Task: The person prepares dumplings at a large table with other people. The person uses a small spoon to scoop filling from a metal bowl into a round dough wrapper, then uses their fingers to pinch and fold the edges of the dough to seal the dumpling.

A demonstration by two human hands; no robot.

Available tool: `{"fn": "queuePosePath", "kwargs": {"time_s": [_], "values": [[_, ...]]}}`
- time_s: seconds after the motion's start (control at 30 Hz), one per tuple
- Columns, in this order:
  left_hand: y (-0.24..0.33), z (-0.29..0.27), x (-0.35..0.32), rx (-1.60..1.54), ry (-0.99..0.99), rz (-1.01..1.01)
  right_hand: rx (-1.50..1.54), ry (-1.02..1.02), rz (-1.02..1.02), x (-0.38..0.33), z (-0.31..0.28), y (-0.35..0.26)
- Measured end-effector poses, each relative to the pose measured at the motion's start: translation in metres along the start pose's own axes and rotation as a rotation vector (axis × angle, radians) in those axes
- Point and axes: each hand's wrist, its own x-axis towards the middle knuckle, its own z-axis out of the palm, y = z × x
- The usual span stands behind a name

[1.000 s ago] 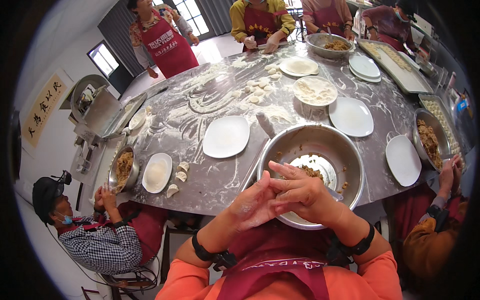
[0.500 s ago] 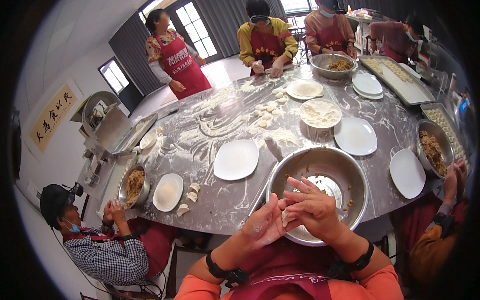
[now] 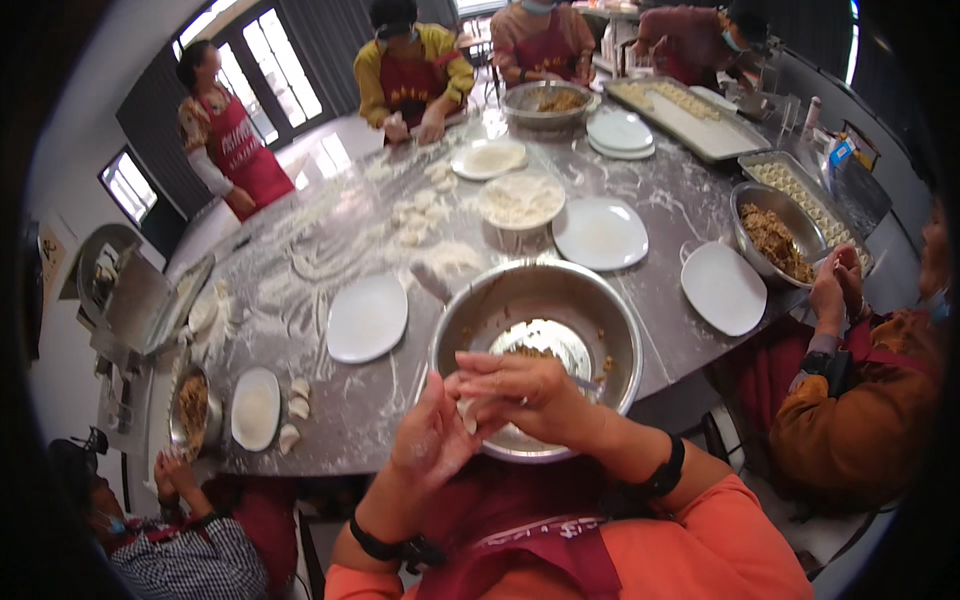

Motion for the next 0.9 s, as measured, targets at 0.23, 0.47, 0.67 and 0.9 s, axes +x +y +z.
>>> {"fn": "queuePosePath", "kwargs": {"time_s": [0.23,0.47,0.67,0.9], "values": [[0.004,-0.02,0.006,-0.017,-0.052,-0.012,0.223,0.131,0.301,0.001,0.015,0.002],[0.009,-0.022,0.005,0.033,0.022,-0.025,0.204,0.118,0.256,0.005,0.026,0.007],[0.008,-0.04,0.005,-0.033,-0.067,-0.016,0.597,0.104,0.457,0.012,0.024,0.003],[-0.004,-0.024,0.01,0.042,0.072,-0.008,0.457,0.207,0.405,-0.001,0.027,0.002]]}}
